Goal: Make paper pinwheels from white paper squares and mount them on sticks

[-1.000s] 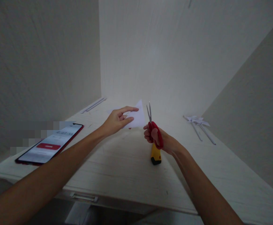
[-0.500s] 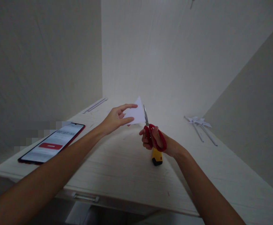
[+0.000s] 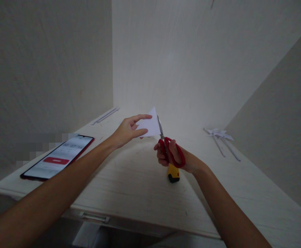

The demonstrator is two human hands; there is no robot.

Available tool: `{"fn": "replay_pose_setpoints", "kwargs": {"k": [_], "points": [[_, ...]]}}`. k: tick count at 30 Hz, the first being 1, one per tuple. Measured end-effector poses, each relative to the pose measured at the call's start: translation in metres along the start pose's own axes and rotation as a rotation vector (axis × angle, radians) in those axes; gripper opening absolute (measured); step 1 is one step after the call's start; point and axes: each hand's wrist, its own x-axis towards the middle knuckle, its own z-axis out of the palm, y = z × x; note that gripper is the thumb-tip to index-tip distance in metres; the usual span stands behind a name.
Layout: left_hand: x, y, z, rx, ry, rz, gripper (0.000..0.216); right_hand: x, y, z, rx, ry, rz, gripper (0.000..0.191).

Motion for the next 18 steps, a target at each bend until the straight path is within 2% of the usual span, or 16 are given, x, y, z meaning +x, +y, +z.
{"fn": "replay_pose_setpoints", "kwargs": {"k": [18], "points": [[-0.0002, -0.0001, -0.0001, 0.024, 0.015, 0.010, 0.048, 0.0010, -0.0005, 0.0044, 0.065, 0.006, -0.003, 0.055]]}}
